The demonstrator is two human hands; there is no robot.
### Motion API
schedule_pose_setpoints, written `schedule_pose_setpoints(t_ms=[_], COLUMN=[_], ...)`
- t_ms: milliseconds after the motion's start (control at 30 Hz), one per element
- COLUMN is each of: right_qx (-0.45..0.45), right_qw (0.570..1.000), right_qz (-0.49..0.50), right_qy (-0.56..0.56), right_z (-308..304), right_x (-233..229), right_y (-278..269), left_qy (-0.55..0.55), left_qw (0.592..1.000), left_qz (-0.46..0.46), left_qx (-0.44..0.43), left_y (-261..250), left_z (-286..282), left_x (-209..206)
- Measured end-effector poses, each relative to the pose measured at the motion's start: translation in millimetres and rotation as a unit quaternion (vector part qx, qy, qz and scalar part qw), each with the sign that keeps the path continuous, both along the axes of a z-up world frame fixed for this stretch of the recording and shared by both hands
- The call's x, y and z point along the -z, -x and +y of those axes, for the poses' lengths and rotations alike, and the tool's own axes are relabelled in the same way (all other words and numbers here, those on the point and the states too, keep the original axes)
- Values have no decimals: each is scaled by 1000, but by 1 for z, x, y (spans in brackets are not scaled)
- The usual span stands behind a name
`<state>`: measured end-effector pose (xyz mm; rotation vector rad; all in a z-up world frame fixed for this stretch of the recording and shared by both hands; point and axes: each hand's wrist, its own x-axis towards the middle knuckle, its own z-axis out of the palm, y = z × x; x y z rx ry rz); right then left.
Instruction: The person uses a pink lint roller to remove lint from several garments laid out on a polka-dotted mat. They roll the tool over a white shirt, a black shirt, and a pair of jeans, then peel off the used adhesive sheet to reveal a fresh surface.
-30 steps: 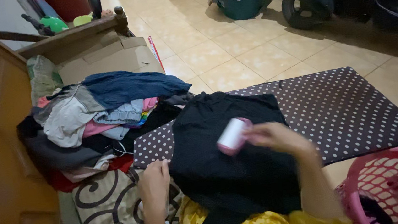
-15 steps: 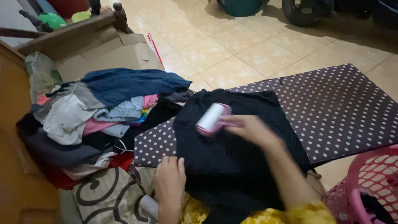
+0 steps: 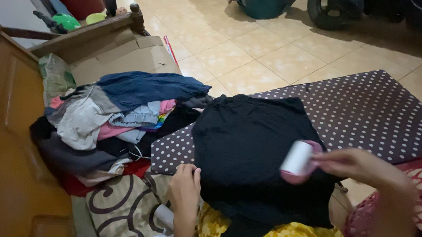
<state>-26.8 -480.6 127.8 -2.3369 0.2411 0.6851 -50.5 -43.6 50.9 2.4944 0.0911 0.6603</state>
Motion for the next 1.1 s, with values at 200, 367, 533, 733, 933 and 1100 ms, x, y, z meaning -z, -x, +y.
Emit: schedule_pose_setpoints(t_ms=[200, 367, 533, 733, 933, 1100], right_qx=[1, -166, -153, -100, -70, 97], right_qw=[1000, 918, 901, 967, 994, 985], right_qz=[-16, -270, -334, -199, -77, -104], right_qy=[-11, -240, -232, -127, 39, 97], right_z=[-5, 99, 190, 149, 29, -5], right_x=[9, 31, 39, 19, -15, -21], right_y=[8, -85, -128, -80, -7, 23], left_qy=[45, 35, 32, 59, 74, 45], left_qw=[999, 999, 998, 998, 997, 998], left_qz=[28, 23, 61, 2, -2, 31], left_qx=[4, 11, 4, 32, 35, 12], left_y=[-1, 1, 7, 5, 3, 3], left_z=[3, 3, 0, 4, 6, 6], left_x=[-1, -7, -14, -9, -6, -6])
